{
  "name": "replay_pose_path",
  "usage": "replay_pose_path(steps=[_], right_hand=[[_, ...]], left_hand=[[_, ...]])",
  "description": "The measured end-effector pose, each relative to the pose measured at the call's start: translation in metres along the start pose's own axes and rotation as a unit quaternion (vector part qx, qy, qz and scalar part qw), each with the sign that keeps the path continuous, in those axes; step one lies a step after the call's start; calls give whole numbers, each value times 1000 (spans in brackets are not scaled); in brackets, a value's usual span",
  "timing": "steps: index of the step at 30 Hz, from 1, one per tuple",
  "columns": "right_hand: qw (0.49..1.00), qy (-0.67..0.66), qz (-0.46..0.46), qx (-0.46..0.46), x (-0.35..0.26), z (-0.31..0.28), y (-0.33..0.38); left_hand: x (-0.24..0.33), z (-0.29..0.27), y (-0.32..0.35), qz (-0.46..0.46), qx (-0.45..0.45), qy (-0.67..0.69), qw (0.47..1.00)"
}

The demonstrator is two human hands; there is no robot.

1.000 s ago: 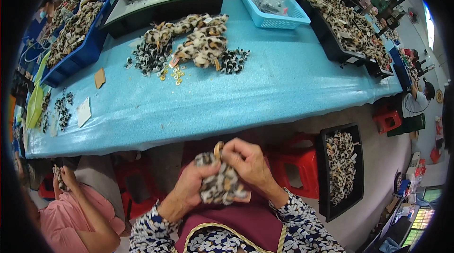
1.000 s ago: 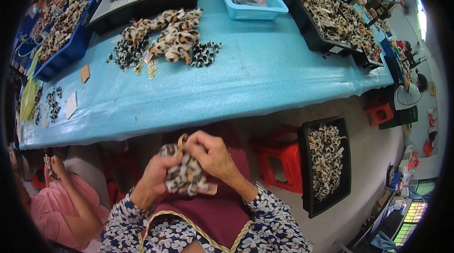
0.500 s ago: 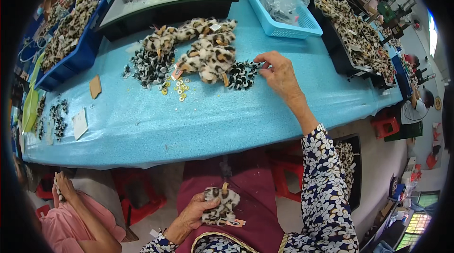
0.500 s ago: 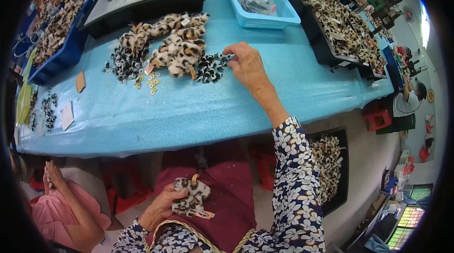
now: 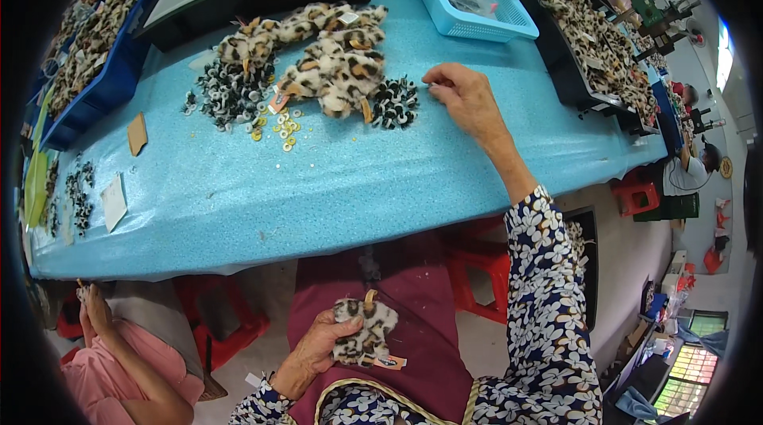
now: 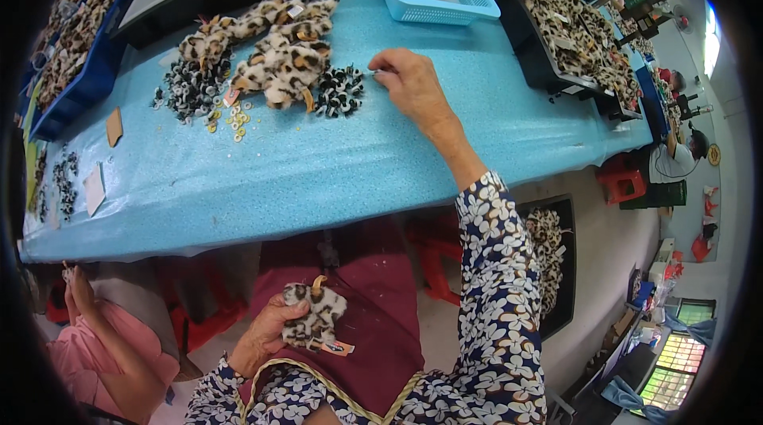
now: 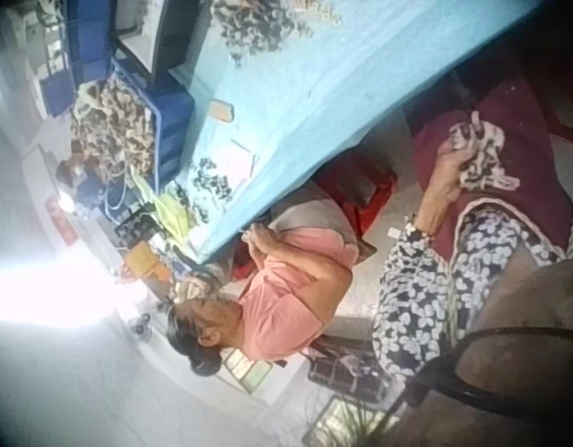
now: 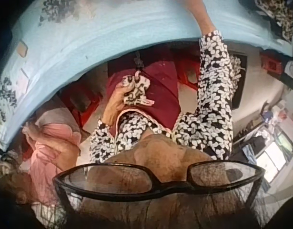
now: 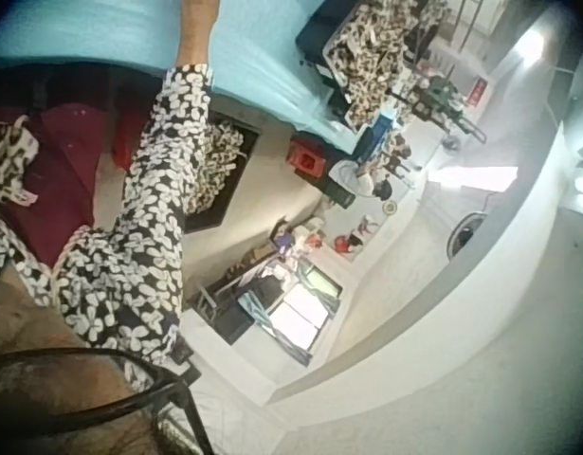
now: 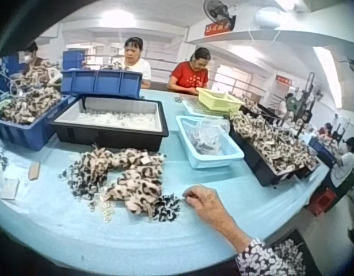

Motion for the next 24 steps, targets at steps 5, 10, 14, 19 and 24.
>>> replay_pose_path(steps=[5,10,14,19,24], right_hand=[[907,-330,171,196,63,-84,33],[873,-134,55,466,95,-385,112],[782,423,122,441,44,-600,220],[827,459,77,316,5,-521,220],[797,-490,253,248,7,-147,196]], left_hand=[[-5,-3,-13,14,22,8,1000],[1,11,-3,20,-39,-30,999],[-9,23,-1,-4,-73,-33,997],[1,26,-2,62,-36,-16,997],[41,25,16,154,-5,9,988]])
Point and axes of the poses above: each hand's wrist, its own y-axis away from the middle knuckle, its own z-axis out of the palm, x = y × z, the point moved 9 cm from there along -y, towards the middle knuckle, and after that the axes turned 8 degrees about x, right-handed, at the moved point
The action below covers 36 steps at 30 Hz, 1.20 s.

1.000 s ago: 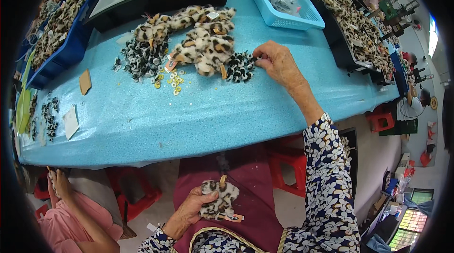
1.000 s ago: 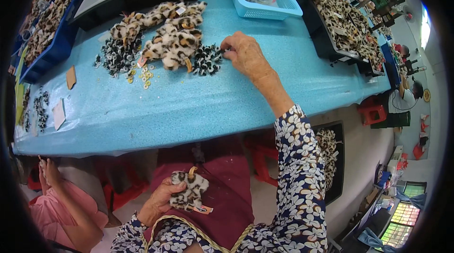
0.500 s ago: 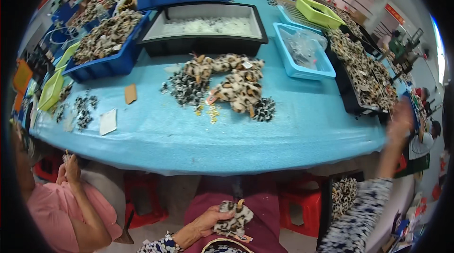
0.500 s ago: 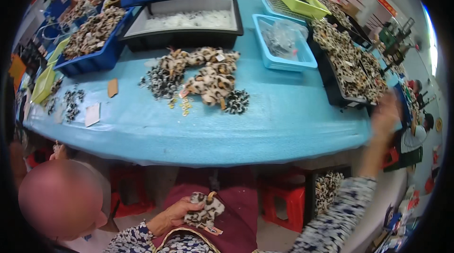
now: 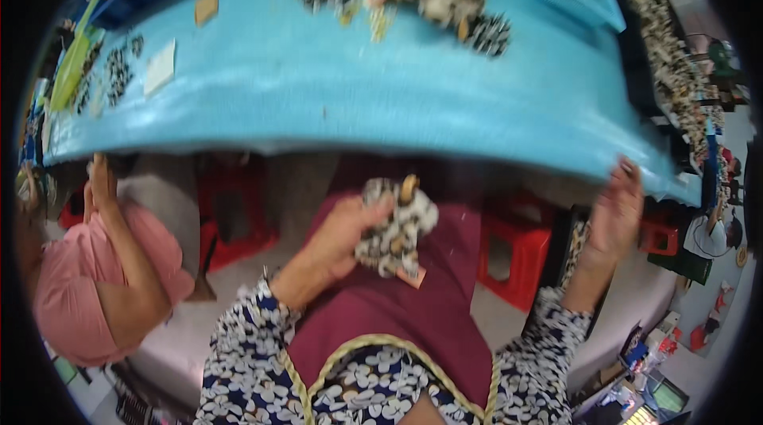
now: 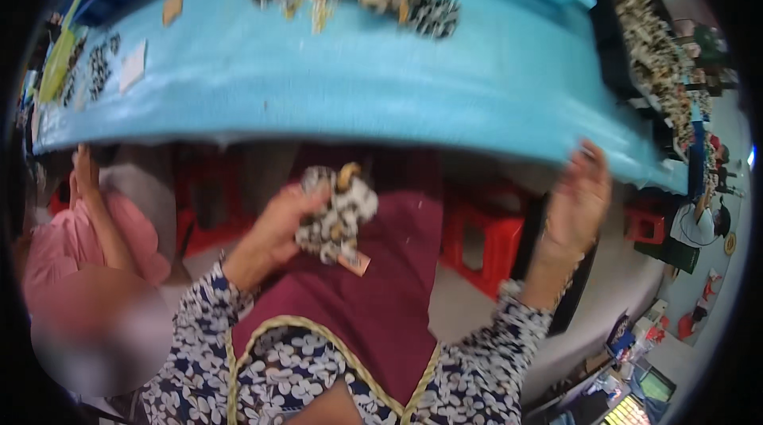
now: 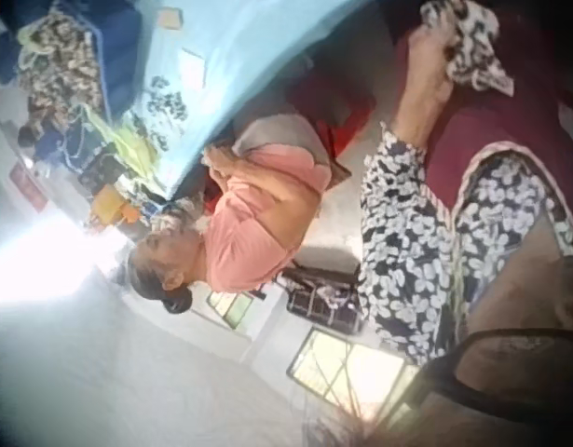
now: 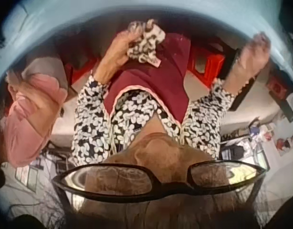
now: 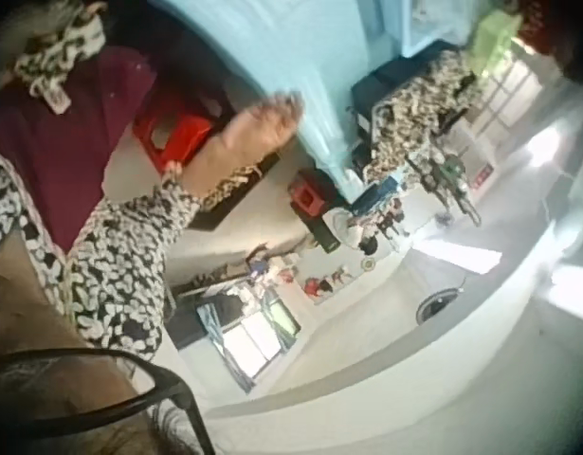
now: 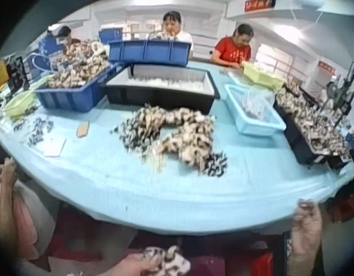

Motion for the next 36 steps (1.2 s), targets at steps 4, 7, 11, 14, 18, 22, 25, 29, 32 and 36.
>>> replay_pose_path(steps=[4,7,11,14,18,22,25,29,32,36], right_hand=[[980,-31,177,-81,101,106,81],[958,-30,262,-110,126,126,119],[935,4,335,-118,148,126,159],[919,34,360,-157,154,130,180],[906,113,366,-179,159,135,194],[897,132,389,-165,171,132,197],[898,114,394,-158,170,129,195],[941,275,192,-51,101,88,127],[970,200,-120,76,-64,-73,14],[967,133,-197,92,-122,-73,19]], left_hand=[[3,-19,-1,-21,49,47,998],[-10,-17,1,-37,31,76,996],[-19,-17,4,-32,39,59,997],[-22,-22,6,1,75,-3,997],[-21,-32,6,54,102,-41,992],[-25,-36,2,52,102,-58,992],[-29,-33,-1,47,85,-52,994],[-35,-38,-6,18,77,-29,996],[-45,-45,-2,-66,112,16,991],[-45,-36,-2,-94,75,20,992]])
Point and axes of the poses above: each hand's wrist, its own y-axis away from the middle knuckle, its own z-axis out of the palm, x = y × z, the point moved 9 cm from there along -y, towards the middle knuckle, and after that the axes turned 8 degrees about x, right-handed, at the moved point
